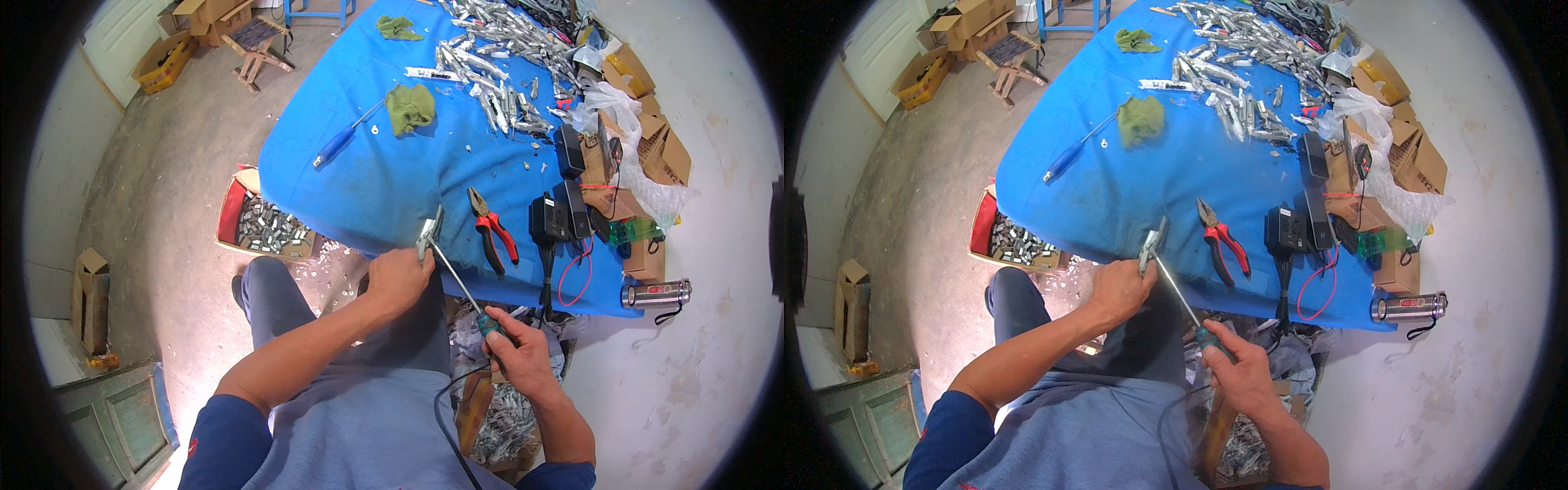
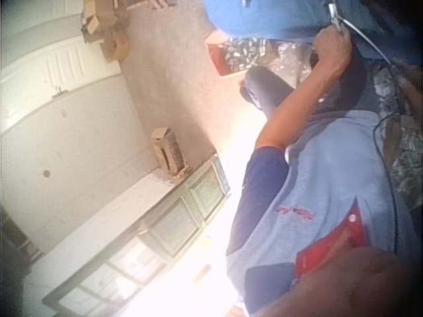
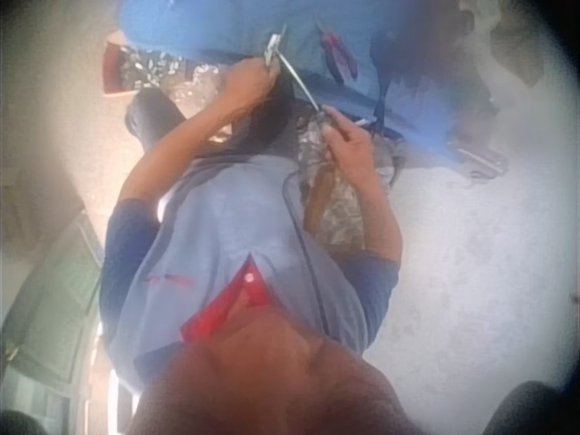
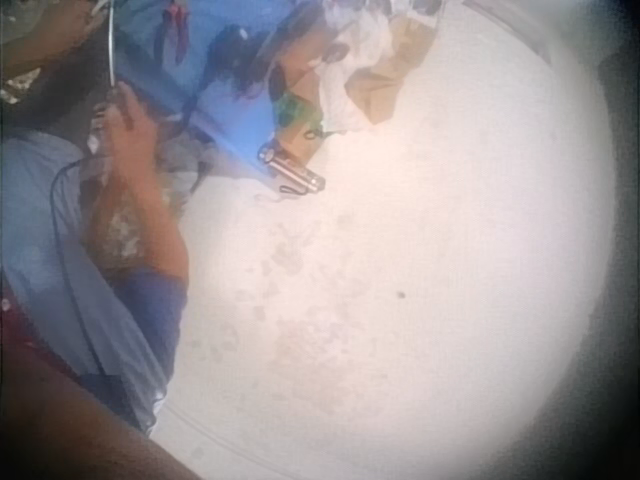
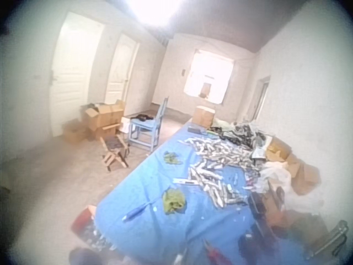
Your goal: The person uses a soldering iron and pliers to modify and assemble small metal components on a blue workbench. They handle the parts individually, applying heat and manipulating them with the tools.
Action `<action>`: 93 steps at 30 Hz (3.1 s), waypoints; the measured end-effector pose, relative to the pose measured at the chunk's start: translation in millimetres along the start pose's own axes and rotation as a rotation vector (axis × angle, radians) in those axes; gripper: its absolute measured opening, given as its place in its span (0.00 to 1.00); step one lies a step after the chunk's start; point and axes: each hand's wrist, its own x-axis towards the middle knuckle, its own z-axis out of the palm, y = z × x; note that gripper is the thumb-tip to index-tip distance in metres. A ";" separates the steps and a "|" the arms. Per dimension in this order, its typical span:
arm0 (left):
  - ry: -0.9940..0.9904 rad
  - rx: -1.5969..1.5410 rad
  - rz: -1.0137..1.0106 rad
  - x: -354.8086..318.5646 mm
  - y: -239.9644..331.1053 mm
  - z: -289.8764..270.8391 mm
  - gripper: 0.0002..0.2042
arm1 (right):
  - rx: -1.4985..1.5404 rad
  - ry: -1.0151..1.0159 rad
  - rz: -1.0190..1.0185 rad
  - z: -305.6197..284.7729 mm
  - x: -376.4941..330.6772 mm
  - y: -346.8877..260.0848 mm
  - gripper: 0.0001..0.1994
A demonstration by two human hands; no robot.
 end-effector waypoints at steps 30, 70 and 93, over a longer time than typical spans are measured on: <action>0.027 0.034 0.063 2.3 0.0 8.6 0.26 | -1.389 0.316 -0.746 8.7 7.2 6.3 0.22; -0.008 -0.062 -0.080 -0.6 -5.0 -2.6 0.27 | 0.074 -0.066 0.077 -5.7 14.3 1.8 0.23; 0.010 -0.076 -0.126 2.0 3.9 -1.6 0.29 | -0.797 0.192 -0.443 4.0 17.0 -0.2 0.19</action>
